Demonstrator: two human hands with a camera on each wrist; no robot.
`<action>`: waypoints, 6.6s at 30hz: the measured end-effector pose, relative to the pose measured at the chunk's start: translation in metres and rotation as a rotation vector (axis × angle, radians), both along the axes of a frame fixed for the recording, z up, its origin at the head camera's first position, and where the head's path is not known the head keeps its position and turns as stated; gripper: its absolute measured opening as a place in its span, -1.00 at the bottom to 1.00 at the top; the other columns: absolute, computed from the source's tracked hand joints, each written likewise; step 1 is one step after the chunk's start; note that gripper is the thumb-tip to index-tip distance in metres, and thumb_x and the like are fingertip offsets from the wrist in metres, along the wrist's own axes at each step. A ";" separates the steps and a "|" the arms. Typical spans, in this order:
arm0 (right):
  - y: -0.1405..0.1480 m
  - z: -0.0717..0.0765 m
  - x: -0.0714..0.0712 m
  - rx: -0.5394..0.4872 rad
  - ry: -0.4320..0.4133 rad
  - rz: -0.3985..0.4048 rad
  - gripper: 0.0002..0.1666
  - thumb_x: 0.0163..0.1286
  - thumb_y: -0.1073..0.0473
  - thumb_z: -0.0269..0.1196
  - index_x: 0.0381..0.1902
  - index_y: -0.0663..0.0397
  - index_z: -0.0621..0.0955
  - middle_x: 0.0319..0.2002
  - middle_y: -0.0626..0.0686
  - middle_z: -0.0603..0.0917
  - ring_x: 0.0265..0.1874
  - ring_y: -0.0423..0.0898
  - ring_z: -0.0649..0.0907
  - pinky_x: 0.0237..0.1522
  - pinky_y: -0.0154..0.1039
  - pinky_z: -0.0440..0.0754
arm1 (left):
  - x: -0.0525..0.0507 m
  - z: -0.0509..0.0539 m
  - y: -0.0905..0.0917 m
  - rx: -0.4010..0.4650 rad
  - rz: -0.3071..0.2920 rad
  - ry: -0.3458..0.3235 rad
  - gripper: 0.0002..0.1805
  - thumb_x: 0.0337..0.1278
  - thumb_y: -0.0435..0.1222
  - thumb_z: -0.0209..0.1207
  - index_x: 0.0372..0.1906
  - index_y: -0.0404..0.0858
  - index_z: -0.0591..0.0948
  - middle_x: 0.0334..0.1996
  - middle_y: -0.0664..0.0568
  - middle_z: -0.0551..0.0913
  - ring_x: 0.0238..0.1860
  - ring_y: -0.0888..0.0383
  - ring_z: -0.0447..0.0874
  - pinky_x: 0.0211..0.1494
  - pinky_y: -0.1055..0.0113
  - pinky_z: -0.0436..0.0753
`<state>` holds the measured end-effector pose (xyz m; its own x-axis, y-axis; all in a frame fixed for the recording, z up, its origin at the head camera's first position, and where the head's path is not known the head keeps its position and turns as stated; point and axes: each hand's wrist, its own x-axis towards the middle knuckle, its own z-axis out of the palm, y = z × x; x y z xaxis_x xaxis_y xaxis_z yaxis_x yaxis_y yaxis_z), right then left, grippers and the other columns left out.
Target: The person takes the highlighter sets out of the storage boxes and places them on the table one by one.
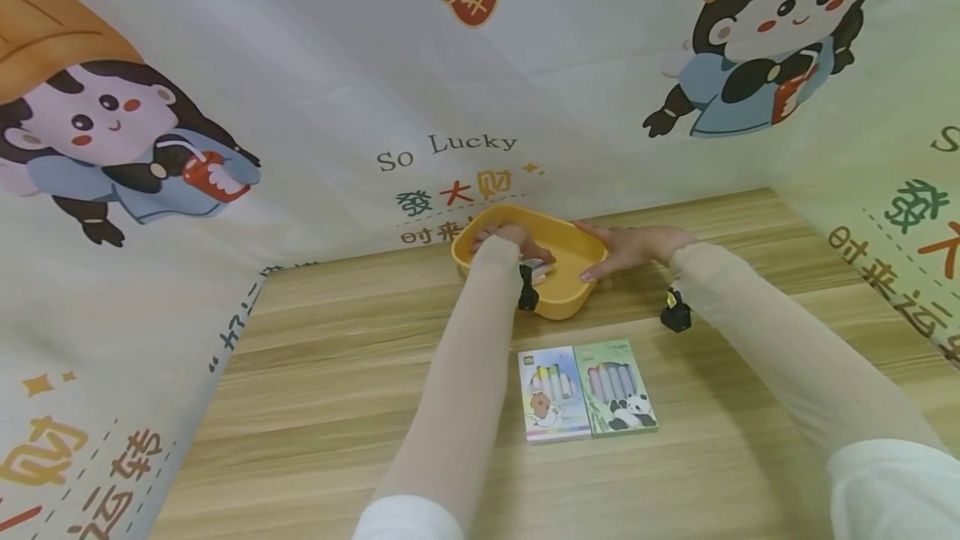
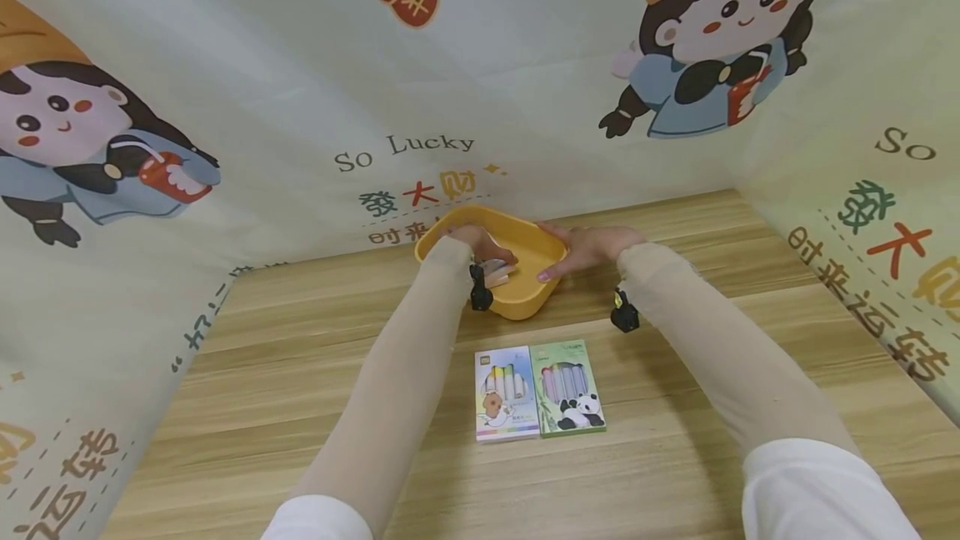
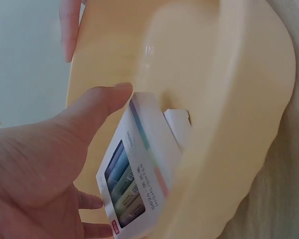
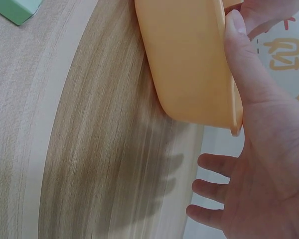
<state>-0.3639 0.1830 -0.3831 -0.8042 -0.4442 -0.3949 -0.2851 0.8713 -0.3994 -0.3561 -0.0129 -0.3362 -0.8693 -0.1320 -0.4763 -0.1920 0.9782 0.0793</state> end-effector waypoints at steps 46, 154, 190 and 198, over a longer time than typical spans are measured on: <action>0.000 -0.002 0.000 0.008 -0.016 -0.027 0.31 0.18 -0.52 0.22 0.60 -0.34 -0.27 0.56 0.35 0.03 0.50 0.42 0.12 0.40 0.49 0.09 | 0.000 -0.019 0.003 -0.113 -0.052 0.045 0.19 0.09 0.39 0.11 0.58 -0.28 -0.03 0.54 -0.32 0.02 0.53 -0.25 0.07 0.52 -0.17 0.25; -0.003 0.001 0.001 -0.009 0.001 0.025 0.36 0.17 -0.55 0.20 0.60 -0.17 -0.27 0.54 0.40 0.00 0.49 0.47 0.07 0.39 0.51 0.07 | 0.016 0.015 -0.034 -0.029 -0.311 0.148 0.28 -0.19 0.40 0.32 0.53 -0.26 0.10 0.50 -0.32 -0.03 0.47 -0.21 -0.02 0.40 -0.02 0.48; -0.006 0.002 0.002 -0.009 0.004 0.016 0.32 0.23 -0.46 0.22 0.60 -0.11 -0.25 0.55 0.40 -0.02 0.50 0.45 0.07 0.42 0.46 0.08 | 0.058 0.003 -0.068 0.021 -0.372 0.288 0.40 -0.34 0.33 0.45 0.55 -0.30 0.06 0.51 -0.34 0.01 0.50 -0.29 0.01 0.46 -0.10 0.39; -0.005 0.001 0.001 -0.006 0.001 -0.002 0.32 0.22 -0.48 0.22 0.61 -0.12 -0.24 0.55 0.40 -0.02 0.50 0.44 0.07 0.42 0.47 0.08 | 0.065 -0.002 -0.069 0.034 -0.383 0.310 0.39 -0.36 0.31 0.47 0.55 -0.30 0.06 0.47 -0.31 0.07 0.47 -0.26 0.03 0.49 -0.09 0.35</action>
<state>-0.3628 0.1783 -0.3822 -0.8054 -0.4452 -0.3913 -0.2843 0.8695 -0.4040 -0.2910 -0.0818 -0.3383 -0.9538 0.2363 -0.1856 0.2190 0.9696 0.1092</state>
